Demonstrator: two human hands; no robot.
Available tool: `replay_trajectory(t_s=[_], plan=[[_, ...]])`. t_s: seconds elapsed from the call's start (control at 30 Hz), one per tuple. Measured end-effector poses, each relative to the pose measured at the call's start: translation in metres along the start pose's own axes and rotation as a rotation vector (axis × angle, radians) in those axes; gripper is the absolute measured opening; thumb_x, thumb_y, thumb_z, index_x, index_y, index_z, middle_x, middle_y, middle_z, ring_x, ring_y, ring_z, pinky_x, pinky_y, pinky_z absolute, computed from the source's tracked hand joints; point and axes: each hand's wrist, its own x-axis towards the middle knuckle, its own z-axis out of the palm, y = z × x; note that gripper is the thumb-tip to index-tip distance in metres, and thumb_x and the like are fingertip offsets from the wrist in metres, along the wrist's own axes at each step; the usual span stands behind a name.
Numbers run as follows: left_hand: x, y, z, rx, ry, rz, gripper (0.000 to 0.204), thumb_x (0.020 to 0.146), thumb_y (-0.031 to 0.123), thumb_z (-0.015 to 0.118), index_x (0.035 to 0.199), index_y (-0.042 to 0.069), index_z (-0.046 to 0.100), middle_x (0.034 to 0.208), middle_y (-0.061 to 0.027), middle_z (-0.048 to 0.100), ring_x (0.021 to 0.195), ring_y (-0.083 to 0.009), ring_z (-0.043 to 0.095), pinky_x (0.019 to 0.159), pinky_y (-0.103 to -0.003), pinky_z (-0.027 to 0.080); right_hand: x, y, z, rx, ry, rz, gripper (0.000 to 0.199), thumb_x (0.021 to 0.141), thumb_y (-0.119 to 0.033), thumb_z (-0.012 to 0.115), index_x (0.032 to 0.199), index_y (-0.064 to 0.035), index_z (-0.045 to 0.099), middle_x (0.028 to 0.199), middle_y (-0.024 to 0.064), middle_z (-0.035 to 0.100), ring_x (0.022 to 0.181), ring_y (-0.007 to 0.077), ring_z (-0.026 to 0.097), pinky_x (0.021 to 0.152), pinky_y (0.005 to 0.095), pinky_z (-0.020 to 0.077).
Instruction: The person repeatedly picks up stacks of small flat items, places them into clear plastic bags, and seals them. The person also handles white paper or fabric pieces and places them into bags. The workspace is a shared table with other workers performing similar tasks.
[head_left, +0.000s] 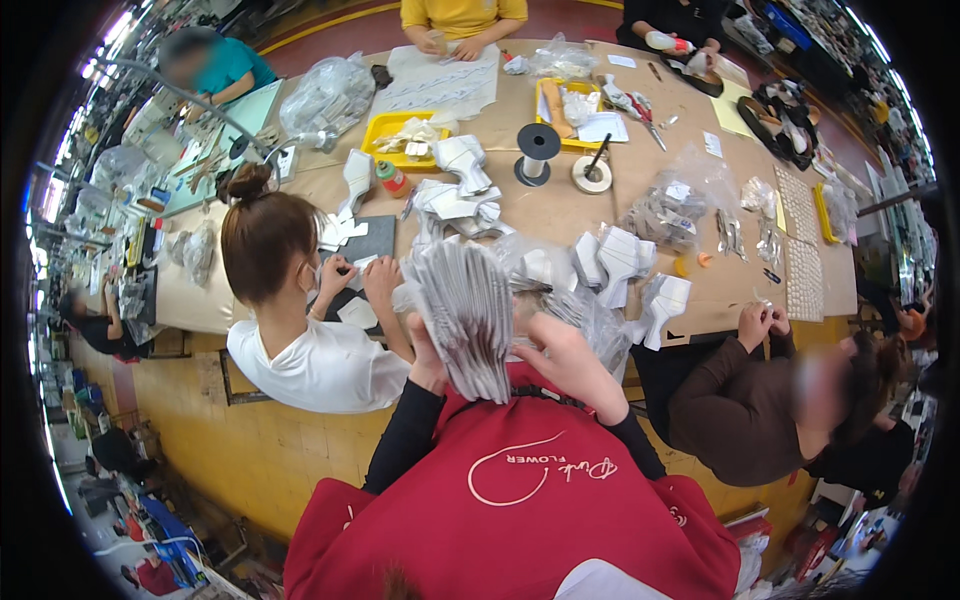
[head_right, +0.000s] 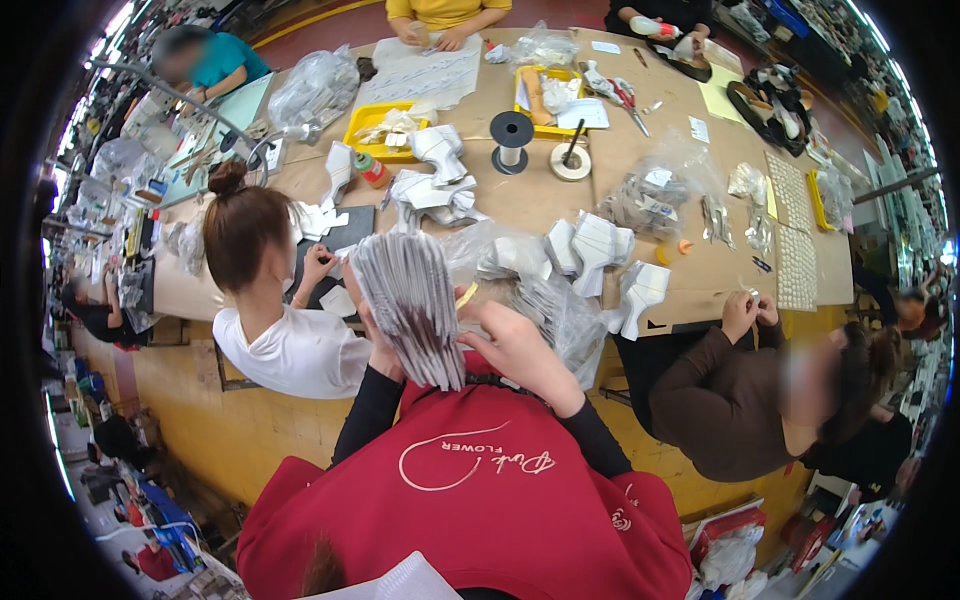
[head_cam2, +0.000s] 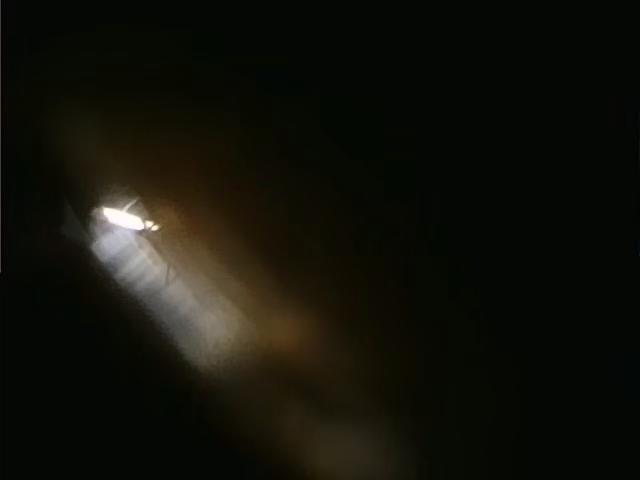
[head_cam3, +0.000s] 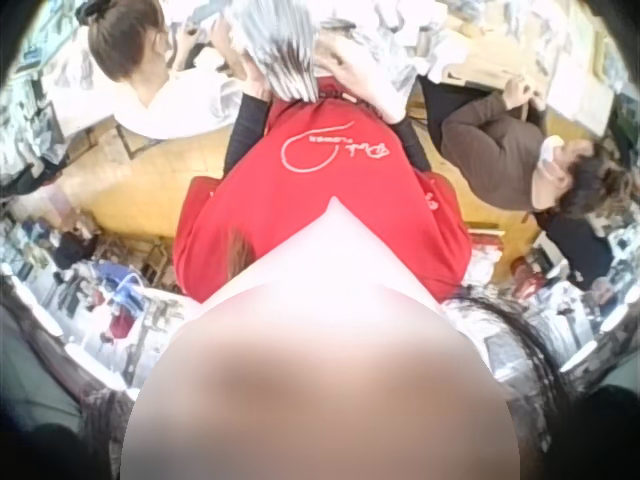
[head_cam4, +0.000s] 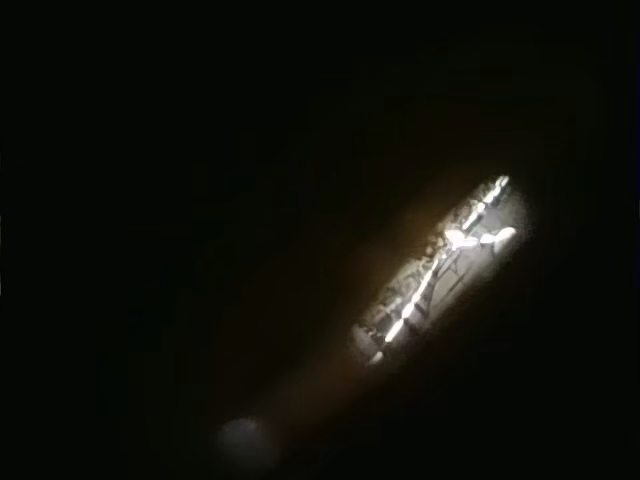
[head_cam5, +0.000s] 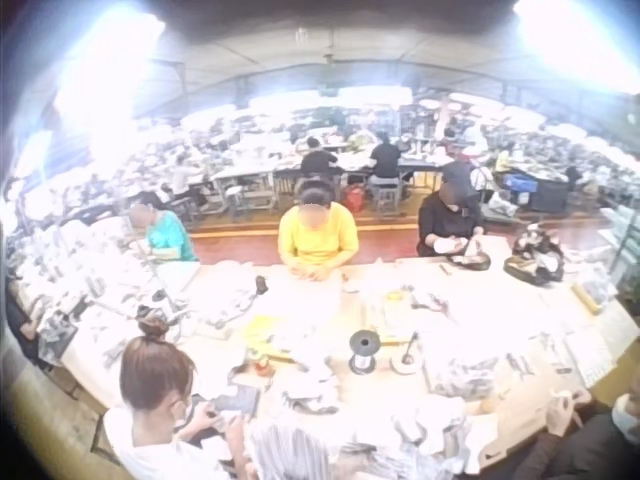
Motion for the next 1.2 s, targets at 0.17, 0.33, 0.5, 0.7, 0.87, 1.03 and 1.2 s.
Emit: replay_trajectory(t_s=[0.17,0.33,0.5,0.7,0.87,1.03,1.2], plan=[[-0.007,-0.005,-0.03,-0.286,-0.073,0.021,0.091,0.079,0.073,0.049,0.145,0.012,0.033,0.136,-0.0254,0.044,0.13,-0.0397,0.039,0.11,-0.052,0.033,-0.008,0.012,-0.008,-0.009,-0.005,-0.023,0.015,0.086,-0.009,0.06,0.077,0.0023,0.056,0.074,0.0149,0.05,0.068,0.0321,0.053,0.061,0.0398,0.0427],[-0.01,-0.001,-0.035,-0.213,-0.072,-0.051,0.079,0.084,0.065,0.047,0.142,0.012,0.036,0.129,-0.022,0.047,0.122,-0.0363,0.043,0.108,-0.051,0.035,-0.017,0.032,-0.019,0.148,0.242,0.262,0.022,0.09,-0.011,0.056,0.073,0.0025,0.053,0.07,0.0098,0.049,0.065,0.0214,0.052,0.059,0.035,0.0402],[-0.003,-0.003,-0.026,-0.192,-0.022,-0.132,0.068,0.088,0.057,0.045,0.139,0.011,0.04,0.122,-0.0187,0.05,0.114,-0.0329,0.047,0.107,-0.049,0.038,-0.027,0.018,0.004,1.297,0.369,0.309,0.033,0.096,-0.017,0.05,0.065,-0.0059,0.049,0.068,-0.0004,0.045,0.062,0.0134,0.042,0.066,0.0282,0.0382],[0.004,-0.013,-0.018,-0.176,0.011,-0.219,0.056,0.094,0.047,0.043,0.135,0.01,0.043,0.113,-0.0146,0.053,0.104,-0.0288,0.053,0.105,-0.047,0.04,-0.023,0.028,0.006,1.243,-0.008,0.656,0.029,0.099,-0.023,0.047,0.073,-0.0097,0.046,0.062,-0.0047,0.038,0.054,0.0042,0.031,0.049,0.0202,0.0252],[0.008,-0.006,-0.016,-0.217,0.035,-0.201,0.045,0.098,0.039,0.04,0.132,0.009,0.046,0.105,-0.0112,0.056,0.096,-0.0254,0.057,0.103,-0.046,0.043,-0.048,0.054,0.005,0.18,-0.281,0.523,0.037,0.095,-0.029,0.05,0.083,0.0034,0.063,0.074,0.0182,0.065,0.068,0.0325,0.063,0.066,0.0415,0.0483],[0.0,0.02,-0.023,-0.224,-0.019,0.027,0.048,0.097,0.039,0.041,0.134,0.009,0.045,0.111,-0.0115,0.055,0.101,-0.0267,0.056,0.104,-0.046,0.043,-0.107,0.101,-0.032,-0.678,-0.327,0.677,0.03,0.088,-0.029,0.055,0.085,-0.0031,0.07,0.08,0.022,0.066,0.08,0.0387,0.065,0.075,0.0475,0.052],[-0.009,0.027,-0.025,-0.216,-0.035,0.126,0.05,0.096,0.04,0.042,0.135,0.009,0.044,0.116,-0.0118,0.055,0.105,-0.0279,0.055,0.104,-0.046,0.042,-0.163,0.135,-0.063,-0.643,-0.565,1.074,0.042,0.077,-0.04,0.067,0.086,0.0001,0.072,0.088,0.024,0.068,0.084,0.0361,0.068,0.078,0.0431,0.0536]])
